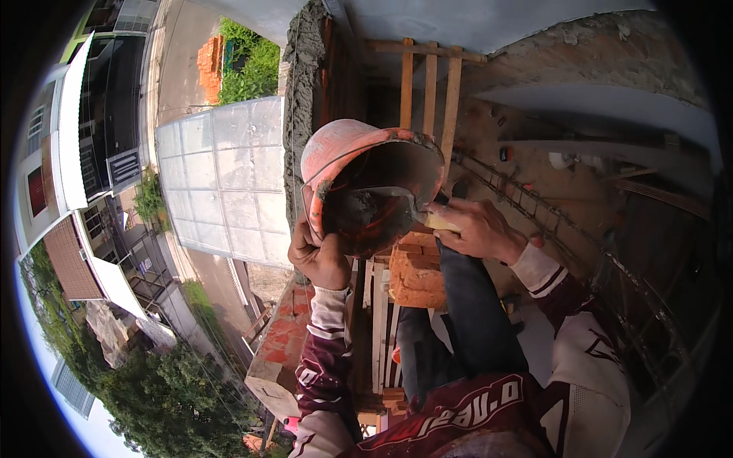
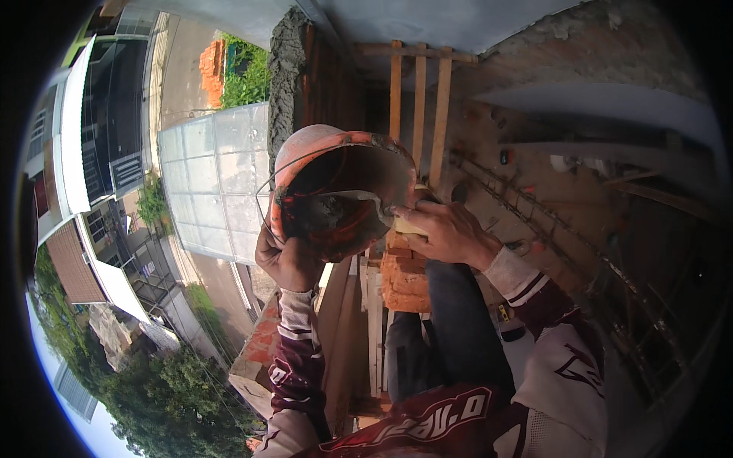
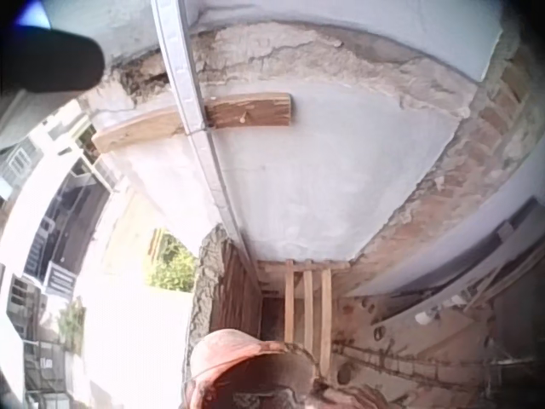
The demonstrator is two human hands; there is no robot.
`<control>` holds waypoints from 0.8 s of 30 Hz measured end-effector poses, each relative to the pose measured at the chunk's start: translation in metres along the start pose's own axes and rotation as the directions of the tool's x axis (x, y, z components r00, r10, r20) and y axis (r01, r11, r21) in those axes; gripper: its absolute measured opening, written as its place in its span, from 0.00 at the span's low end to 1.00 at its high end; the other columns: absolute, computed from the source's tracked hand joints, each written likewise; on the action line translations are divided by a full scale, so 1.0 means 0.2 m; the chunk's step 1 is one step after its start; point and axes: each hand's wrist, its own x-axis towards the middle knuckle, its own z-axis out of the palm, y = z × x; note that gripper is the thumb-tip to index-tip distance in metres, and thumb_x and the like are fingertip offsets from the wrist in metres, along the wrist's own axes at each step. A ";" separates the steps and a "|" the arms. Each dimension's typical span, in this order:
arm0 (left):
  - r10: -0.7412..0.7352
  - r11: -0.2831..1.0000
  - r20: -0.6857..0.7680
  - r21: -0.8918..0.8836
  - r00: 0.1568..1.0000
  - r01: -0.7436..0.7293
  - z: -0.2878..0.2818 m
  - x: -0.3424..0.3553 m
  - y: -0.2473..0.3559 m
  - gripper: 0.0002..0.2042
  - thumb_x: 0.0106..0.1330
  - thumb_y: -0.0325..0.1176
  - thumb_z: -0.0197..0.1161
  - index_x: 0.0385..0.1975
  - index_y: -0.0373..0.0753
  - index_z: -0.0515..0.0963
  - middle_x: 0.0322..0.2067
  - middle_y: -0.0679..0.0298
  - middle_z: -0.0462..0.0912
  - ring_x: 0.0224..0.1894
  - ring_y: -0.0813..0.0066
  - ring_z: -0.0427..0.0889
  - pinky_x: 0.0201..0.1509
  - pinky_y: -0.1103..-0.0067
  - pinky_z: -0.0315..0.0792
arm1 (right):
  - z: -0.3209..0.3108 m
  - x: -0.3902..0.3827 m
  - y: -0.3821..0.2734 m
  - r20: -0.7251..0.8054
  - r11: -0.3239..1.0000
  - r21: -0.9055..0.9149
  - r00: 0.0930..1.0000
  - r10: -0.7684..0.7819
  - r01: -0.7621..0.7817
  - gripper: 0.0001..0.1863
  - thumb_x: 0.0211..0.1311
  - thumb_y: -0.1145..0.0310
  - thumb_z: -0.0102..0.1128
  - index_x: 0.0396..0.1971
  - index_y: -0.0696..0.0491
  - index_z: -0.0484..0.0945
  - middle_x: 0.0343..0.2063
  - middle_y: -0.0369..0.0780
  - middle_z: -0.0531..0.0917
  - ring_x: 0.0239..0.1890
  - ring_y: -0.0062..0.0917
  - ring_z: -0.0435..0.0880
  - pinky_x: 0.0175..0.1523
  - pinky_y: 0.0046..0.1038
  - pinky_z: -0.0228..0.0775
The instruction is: The person scoops mortar from a bucket with a trowel and spreads it along a brick wall. They then place bricks onto the mortar bed and tap them into position with a hammer.
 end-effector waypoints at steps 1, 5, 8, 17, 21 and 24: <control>0.047 0.999 -0.024 0.026 0.999 -0.046 0.02 0.00 -0.01 0.26 0.50 0.13 0.47 0.53 0.24 0.76 0.58 0.49 0.77 0.61 0.71 0.73 0.65 0.78 0.64 | -0.03 -0.01 0.00 0.047 0.973 -0.231 0.998 0.039 -0.027 0.23 0.60 0.70 0.61 0.57 0.55 0.78 0.31 0.42 0.82 0.32 0.31 0.83 0.35 0.32 0.75; 0.237 0.955 0.023 0.177 0.971 -0.238 0.10 0.02 0.01 0.28 0.50 0.13 0.46 0.56 0.26 0.75 0.58 0.48 0.77 0.71 0.55 0.64 0.72 0.66 0.57 | -0.12 -0.01 -0.03 0.000 0.884 -0.445 0.987 0.159 -0.142 0.27 0.59 0.68 0.62 0.60 0.54 0.75 0.33 0.44 0.81 0.36 0.35 0.83 0.36 0.38 0.76; 0.317 0.900 0.062 0.294 0.946 -0.321 0.17 0.02 0.02 0.27 0.51 0.14 0.46 0.55 0.26 0.76 0.57 0.50 0.79 0.72 0.50 0.63 0.74 0.63 0.53 | -0.11 0.03 -0.06 0.022 0.872 -0.393 0.945 0.328 -0.293 0.27 0.61 0.68 0.60 0.61 0.61 0.73 0.35 0.48 0.82 0.35 0.38 0.85 0.35 0.39 0.77; 0.150 0.968 0.090 0.188 0.985 -0.165 0.15 0.01 -0.11 0.28 0.49 0.14 0.48 0.54 0.27 0.76 0.53 0.53 0.82 0.71 0.57 0.64 0.74 0.66 0.52 | 0.26 -0.05 -0.21 0.345 0.803 0.447 0.904 0.251 -0.394 0.17 0.62 0.69 0.59 0.48 0.63 0.77 0.29 0.50 0.83 0.30 0.46 0.85 0.32 0.39 0.76; -0.058 0.985 0.046 0.165 0.997 0.050 -0.04 0.01 -0.19 0.30 0.49 0.13 0.47 0.57 0.26 0.75 0.57 0.49 0.78 0.66 0.65 0.70 0.71 0.74 0.56 | 0.19 -0.12 0.00 0.183 0.801 0.537 0.963 0.198 -0.267 0.19 0.60 0.69 0.63 0.51 0.58 0.79 0.32 0.46 0.84 0.31 0.40 0.85 0.37 0.36 0.77; -0.048 0.982 0.030 0.182 0.998 0.042 -0.07 -0.01 -0.21 0.28 0.51 0.15 0.48 0.56 0.25 0.75 0.59 0.47 0.77 0.65 0.66 0.72 0.70 0.72 0.61 | 0.05 -0.10 0.10 0.145 0.988 -0.138 0.985 0.088 -0.068 0.23 0.56 0.69 0.67 0.53 0.55 0.80 0.36 0.41 0.84 0.32 0.31 0.84 0.38 0.31 0.77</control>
